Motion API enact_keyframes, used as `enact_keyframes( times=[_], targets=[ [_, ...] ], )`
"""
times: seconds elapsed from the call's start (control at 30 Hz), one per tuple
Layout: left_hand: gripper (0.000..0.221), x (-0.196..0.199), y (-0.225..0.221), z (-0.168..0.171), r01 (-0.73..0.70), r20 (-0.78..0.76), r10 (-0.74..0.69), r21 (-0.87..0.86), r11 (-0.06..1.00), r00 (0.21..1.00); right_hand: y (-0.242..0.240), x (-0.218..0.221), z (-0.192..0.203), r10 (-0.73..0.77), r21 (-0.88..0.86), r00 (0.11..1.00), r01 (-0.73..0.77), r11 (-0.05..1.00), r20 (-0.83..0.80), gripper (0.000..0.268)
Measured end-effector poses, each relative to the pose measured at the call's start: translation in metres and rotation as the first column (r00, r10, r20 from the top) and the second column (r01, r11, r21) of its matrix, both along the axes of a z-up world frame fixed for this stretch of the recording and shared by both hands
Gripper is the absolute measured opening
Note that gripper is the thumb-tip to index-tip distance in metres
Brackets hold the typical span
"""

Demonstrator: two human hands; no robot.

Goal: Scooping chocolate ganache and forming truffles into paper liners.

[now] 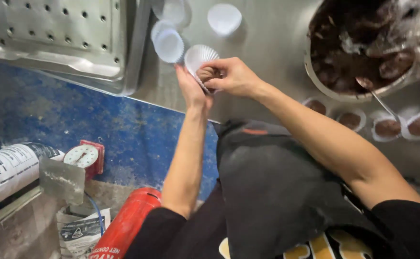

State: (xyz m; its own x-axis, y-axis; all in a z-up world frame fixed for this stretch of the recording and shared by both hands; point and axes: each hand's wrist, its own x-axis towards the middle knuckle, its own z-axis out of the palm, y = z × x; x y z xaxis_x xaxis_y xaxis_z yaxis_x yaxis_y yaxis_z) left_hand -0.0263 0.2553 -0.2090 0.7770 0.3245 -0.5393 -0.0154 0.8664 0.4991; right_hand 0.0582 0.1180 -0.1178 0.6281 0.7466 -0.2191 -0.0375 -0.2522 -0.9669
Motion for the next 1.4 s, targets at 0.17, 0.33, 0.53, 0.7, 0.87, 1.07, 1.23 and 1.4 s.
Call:
enact_keyframes(
  times=[0.17,0.33,0.53,0.7,0.87,1.07,1.23,1.4],
  targets=[
    [0.085,0.012,0.002,0.02,0.147,0.096,-0.138,-0.089,0.985,0.986,-0.057,-0.016,0.043,-0.074,0.134,0.943,0.123,0.983,-0.324,0.053],
    [0.084,0.014,0.007,0.041,0.193,-0.297,-0.165,0.069,0.979,0.941,-0.124,-0.037,0.054,-0.164,-0.184,0.96,0.208,0.961,0.229,0.071],
    [0.084,-0.007,0.005,0.025,0.276,-0.344,-0.169,0.291,0.916,0.924,-0.152,-0.053,0.018,0.247,-0.587,0.783,0.179,0.789,0.571,0.06],
    [0.053,-0.049,-0.041,0.039,0.284,-0.222,-0.186,0.848,0.449,0.957,-0.213,-0.101,0.053,-0.104,-0.316,0.8,0.348,0.883,0.591,0.065],
    [0.043,-0.039,-0.102,0.1,0.334,-0.351,-0.629,0.93,-0.151,0.694,-0.254,-0.141,0.051,-0.315,-0.344,0.87,0.449,0.825,0.38,0.045],
    [0.051,-0.035,-0.142,0.086,0.108,-0.485,-0.606,0.828,-0.55,0.631,-0.328,-0.134,0.058,-0.462,-0.218,0.727,0.627,0.748,0.508,0.025],
    [0.056,-0.038,-0.157,0.102,0.205,-0.561,-0.492,0.771,-0.603,0.666,-0.474,-0.083,-0.007,-0.649,-0.116,0.419,0.882,0.456,0.635,0.017],
    [0.064,-0.031,-0.173,0.12,0.307,-0.459,-0.493,0.881,-0.36,0.739,-0.522,-0.005,-0.062,-0.544,-0.074,0.212,0.962,0.264,0.812,0.021]
  ],
)
